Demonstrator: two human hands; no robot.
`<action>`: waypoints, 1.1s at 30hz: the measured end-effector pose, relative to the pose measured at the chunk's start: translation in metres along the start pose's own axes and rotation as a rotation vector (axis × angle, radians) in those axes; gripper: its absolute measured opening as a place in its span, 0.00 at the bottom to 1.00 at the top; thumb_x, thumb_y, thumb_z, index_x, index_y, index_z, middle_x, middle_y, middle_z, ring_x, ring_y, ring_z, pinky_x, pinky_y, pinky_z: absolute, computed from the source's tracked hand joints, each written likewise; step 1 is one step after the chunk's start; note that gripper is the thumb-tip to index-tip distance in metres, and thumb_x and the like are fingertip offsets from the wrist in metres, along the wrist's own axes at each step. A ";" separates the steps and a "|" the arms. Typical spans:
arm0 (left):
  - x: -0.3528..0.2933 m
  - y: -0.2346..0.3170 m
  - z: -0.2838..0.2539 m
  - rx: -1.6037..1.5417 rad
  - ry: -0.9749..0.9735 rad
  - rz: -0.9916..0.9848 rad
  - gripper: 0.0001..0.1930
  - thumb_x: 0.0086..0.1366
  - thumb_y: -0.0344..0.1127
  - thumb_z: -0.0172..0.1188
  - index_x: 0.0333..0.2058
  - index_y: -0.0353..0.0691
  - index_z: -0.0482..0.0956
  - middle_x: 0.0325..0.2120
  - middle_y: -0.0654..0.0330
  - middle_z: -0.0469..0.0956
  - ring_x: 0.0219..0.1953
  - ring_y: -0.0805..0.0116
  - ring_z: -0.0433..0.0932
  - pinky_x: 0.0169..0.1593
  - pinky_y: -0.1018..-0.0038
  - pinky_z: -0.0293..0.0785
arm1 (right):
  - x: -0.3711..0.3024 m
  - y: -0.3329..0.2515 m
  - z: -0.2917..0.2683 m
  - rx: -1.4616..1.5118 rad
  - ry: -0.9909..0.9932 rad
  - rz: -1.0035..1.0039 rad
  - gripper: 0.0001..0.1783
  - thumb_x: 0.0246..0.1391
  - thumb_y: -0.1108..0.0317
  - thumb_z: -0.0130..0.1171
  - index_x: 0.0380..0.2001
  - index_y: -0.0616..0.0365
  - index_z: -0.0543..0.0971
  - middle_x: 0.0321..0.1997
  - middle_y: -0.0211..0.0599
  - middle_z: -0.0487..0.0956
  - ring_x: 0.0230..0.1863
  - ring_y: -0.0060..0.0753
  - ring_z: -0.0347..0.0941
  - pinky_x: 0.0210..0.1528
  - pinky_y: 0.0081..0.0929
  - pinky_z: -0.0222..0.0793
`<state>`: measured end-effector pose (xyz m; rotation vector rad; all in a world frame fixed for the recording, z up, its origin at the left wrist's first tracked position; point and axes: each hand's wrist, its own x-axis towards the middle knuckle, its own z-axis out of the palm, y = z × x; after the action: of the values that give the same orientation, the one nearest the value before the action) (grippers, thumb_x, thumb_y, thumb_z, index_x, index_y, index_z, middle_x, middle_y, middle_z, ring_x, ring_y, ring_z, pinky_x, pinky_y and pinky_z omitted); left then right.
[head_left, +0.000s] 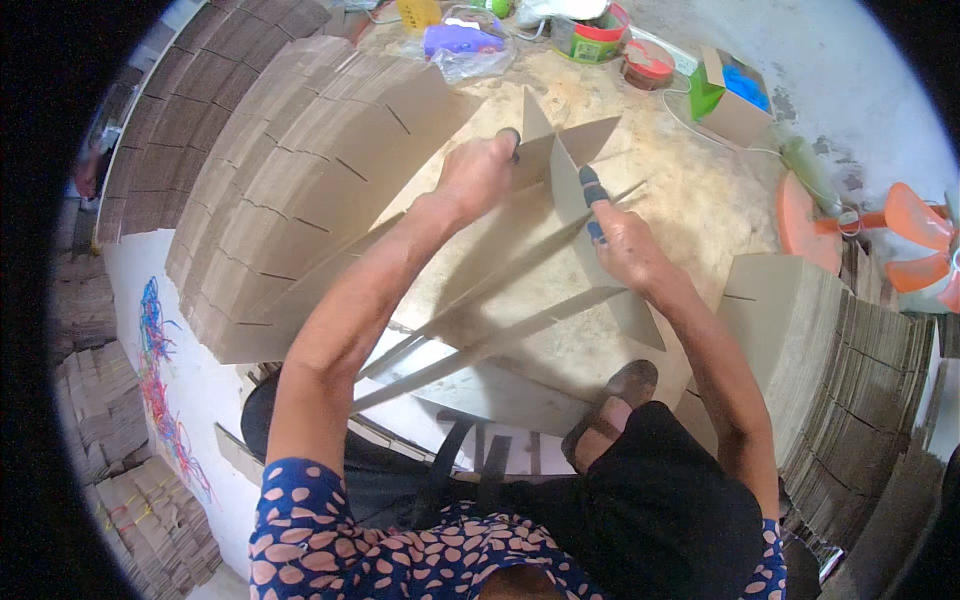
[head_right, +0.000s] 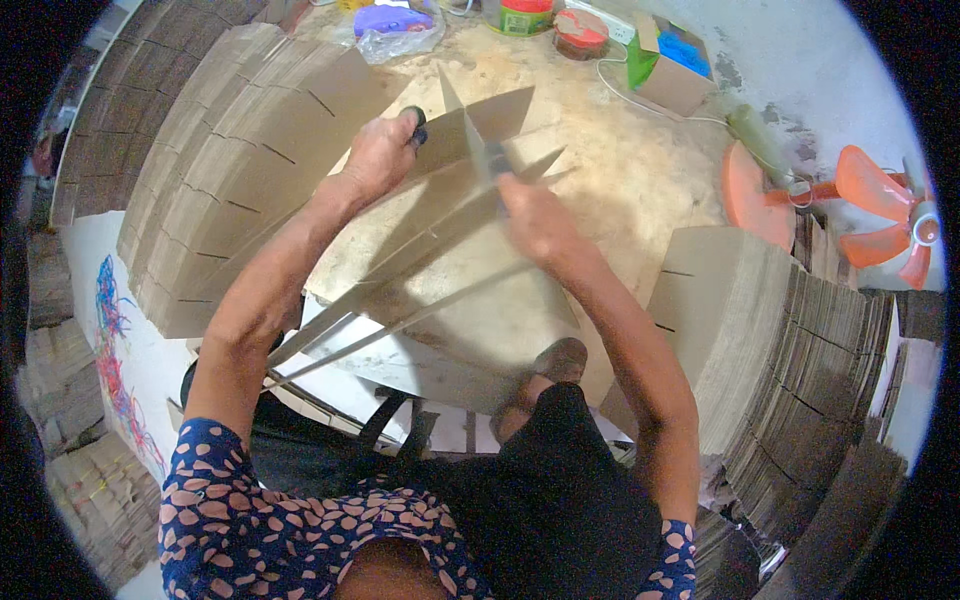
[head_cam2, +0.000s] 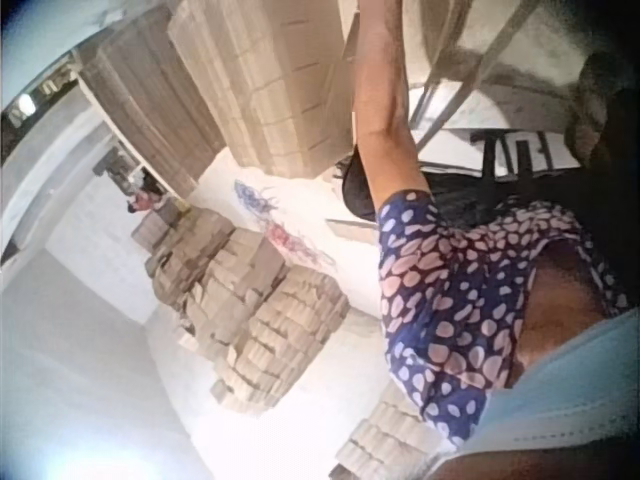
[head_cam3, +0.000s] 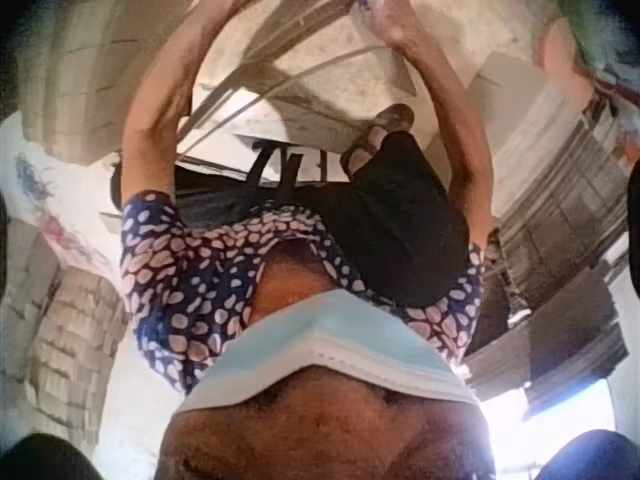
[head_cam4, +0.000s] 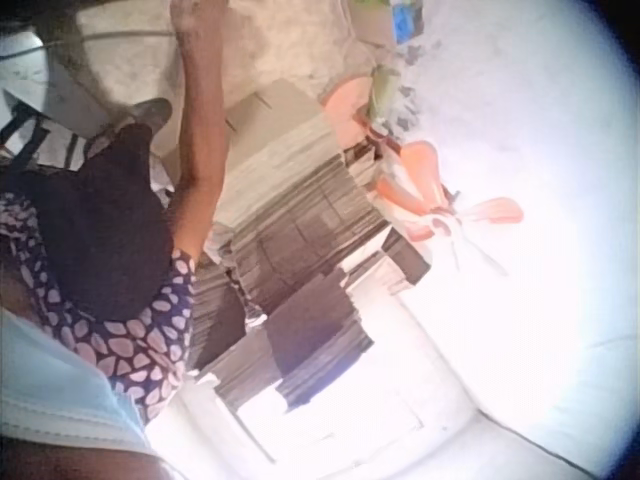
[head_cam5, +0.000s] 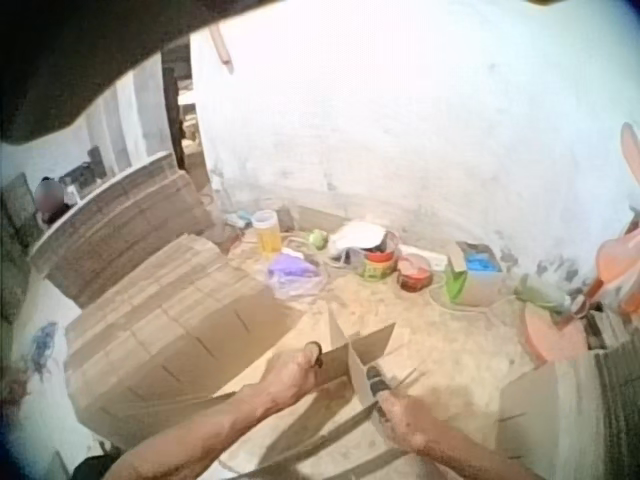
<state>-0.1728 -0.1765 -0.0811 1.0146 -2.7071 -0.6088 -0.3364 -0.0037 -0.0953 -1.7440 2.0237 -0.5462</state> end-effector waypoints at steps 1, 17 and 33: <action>-0.008 0.001 -0.005 0.030 0.074 0.147 0.06 0.52 0.28 0.56 0.27 0.34 0.68 0.36 0.40 0.72 0.42 0.40 0.71 0.43 0.54 0.69 | 0.003 -0.001 0.003 0.002 -0.035 0.016 0.12 0.43 0.78 0.49 0.35 0.61 0.68 0.29 0.59 0.74 0.35 0.63 0.72 0.34 0.51 0.67; -0.252 -0.013 -0.048 0.013 -0.336 0.093 0.29 0.51 0.42 0.65 0.49 0.31 0.69 0.49 0.44 0.69 0.56 0.43 0.65 0.56 0.59 0.65 | 0.042 0.071 -0.132 -0.844 0.317 -0.111 0.11 0.46 0.72 0.52 0.36 0.59 0.73 0.43 0.47 0.72 0.49 0.49 0.68 0.46 0.42 0.66; -0.241 0.032 0.016 -0.173 0.094 0.117 0.07 0.52 0.29 0.58 0.25 0.37 0.68 0.22 0.49 0.73 0.26 0.47 0.75 0.28 0.58 0.69 | -0.366 0.043 -0.056 0.113 0.716 0.861 0.22 0.43 0.77 0.62 0.43 0.66 0.69 0.49 0.54 0.70 0.49 0.49 0.67 0.52 0.34 0.63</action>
<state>-0.0155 0.0097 -0.0886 0.8151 -2.5591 -0.7383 -0.3545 0.3665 -0.0525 -0.4757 2.8451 -1.0195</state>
